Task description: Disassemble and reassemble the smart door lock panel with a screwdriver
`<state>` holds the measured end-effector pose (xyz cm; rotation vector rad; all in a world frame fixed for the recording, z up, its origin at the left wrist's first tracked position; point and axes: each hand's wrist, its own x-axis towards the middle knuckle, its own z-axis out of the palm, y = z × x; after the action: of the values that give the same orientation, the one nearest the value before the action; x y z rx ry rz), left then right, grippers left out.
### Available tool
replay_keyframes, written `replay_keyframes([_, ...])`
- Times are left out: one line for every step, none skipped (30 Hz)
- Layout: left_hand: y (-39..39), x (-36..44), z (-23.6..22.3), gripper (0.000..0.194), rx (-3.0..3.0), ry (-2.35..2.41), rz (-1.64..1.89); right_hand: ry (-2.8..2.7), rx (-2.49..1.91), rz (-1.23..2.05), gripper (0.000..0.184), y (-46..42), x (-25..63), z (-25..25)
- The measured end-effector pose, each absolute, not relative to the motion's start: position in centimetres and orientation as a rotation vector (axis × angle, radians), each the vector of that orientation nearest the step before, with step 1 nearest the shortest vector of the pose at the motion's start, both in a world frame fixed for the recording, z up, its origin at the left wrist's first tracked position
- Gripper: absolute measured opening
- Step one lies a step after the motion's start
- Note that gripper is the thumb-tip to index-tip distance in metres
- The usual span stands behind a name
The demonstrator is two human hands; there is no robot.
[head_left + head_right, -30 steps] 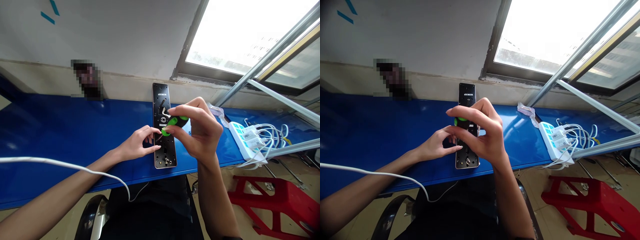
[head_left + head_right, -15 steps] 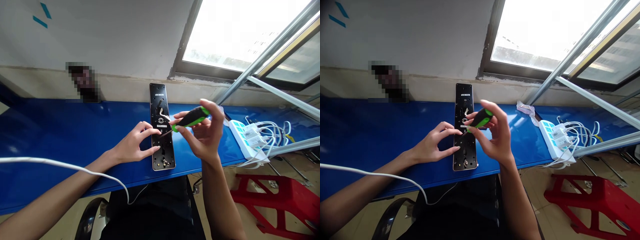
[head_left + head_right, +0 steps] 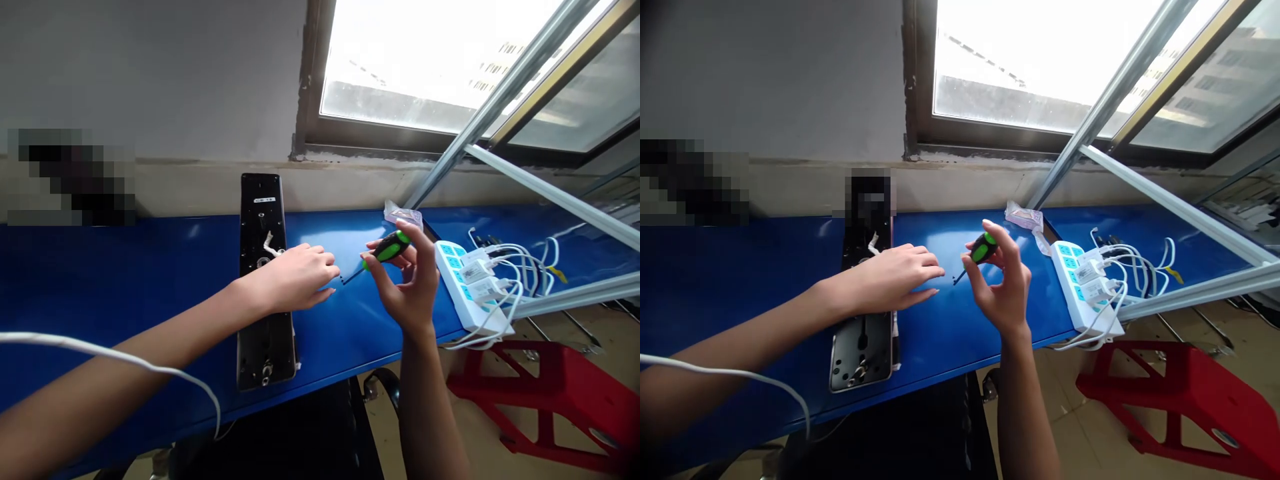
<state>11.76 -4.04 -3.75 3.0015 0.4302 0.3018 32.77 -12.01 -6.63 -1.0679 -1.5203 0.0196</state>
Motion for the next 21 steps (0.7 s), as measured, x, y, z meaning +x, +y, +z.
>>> replay_keyframes([-3.7,12.5,-4.1,0.022,3.011,0.438,0.265,-1.522,-1.080,0.028,0.068,-11.9,32.9,-7.0])
replay_keyframes([-3.5,13.0,-4.4,0.022,3.013,0.446,0.246,-1.532,-1.088,0.039,0.067,-11.7,33.0,-7.3])
replay_keyframes([-3.4,13.3,-4.7,0.022,3.009,0.450,0.244,-1.538,-1.085,0.053,0.066,-11.6,33.2,-7.4])
replay_keyframes([-3.3,13.5,-4.8,0.021,2.995,0.454,0.259,-1.542,-1.077,0.068,0.066,-11.5,33.4,-7.5])
replay_keyframes([-3.3,13.5,-4.8,0.020,2.976,0.462,0.288,-1.543,-1.061,0.083,0.067,-11.3,33.6,-7.5])
replay_keyframes([-3.3,13.4,-4.7,0.020,2.957,0.471,0.321,-1.538,-1.038,0.096,0.067,-11.2,33.8,-7.4])
replay_keyframes([-3.4,13.2,-4.5,0.019,2.946,0.480,0.347,-1.529,-1.010,0.108,0.067,-11.0,34.0,-7.2])
replay_keyframes([-3.6,12.8,-4.3,0.019,2.945,0.498,0.364,-1.519,-0.980,0.118,0.067,-10.8,34.2,-7.0])
replay_keyframes([-3.7,12.3,-4.0,0.020,2.955,0.505,0.376,-1.507,-0.947,0.127,0.066,-10.7,34.3,-6.6])
replay_keyframes([-3.9,11.7,-3.7,0.021,2.962,0.519,0.395,-1.494,-0.908,0.141,0.067,-10.5,34.3,-6.2])
replay_keyframes([-4.1,11.1,-3.4,0.023,2.967,0.525,0.433,-1.484,-0.870,0.153,0.068,-10.3,34.3,-5.7])
replay_keyframes([-4.4,10.4,-3.2,0.026,2.970,0.536,0.476,-1.467,-0.842,0.170,0.069,-10.2,34.1,-5.2])
replay_keyframes([-4.6,9.6,-3.1,0.029,2.968,0.551,0.533,-1.452,-0.813,0.187,0.069,-10.0,33.7,-4.6])
replay_keyframes([-4.9,8.9,-3.1,0.032,2.961,0.573,0.584,-1.426,-0.789,0.201,0.068,-9.9,33.3,-3.9])
replay_keyframes([-5.2,8.1,-3.1,0.035,2.948,0.603,0.646,-1.418,-0.764,0.227,0.069,-9.7,32.8,-3.3])
replay_keyframes([-5.4,7.4,-3.1,0.036,2.931,0.638,0.705,-1.415,-0.735,0.244,0.069,-9.5,32.2,-2.7])
replay_keyframes([-5.7,6.7,-3.2,0.036,2.909,0.676,0.761,-1.403,-0.717,0.259,0.069,-9.2,31.5,-2.1])
replay_keyframes([-6.0,6.1,-3.4,0.035,2.882,0.714,0.821,-1.394,-0.687,0.279,0.067,-8.9,30.9,-1.6])
replay_keyframes([-6.2,5.5,-3.5,0.034,2.852,0.746,0.872,-1.385,-0.656,0.301,0.066,-8.6,30.1,-1.2])
replay_keyframes([-6.5,5.0,-3.7,0.033,2.822,0.769,0.914,-1.377,-0.629,0.324,0.065,-8.2,29.4,-0.9])
replay_keyframes([-6.6,4.5,-3.9,0.031,2.792,0.778,0.942,-1.371,-0.609,0.344,0.064,-7.9,28.7,-0.7])
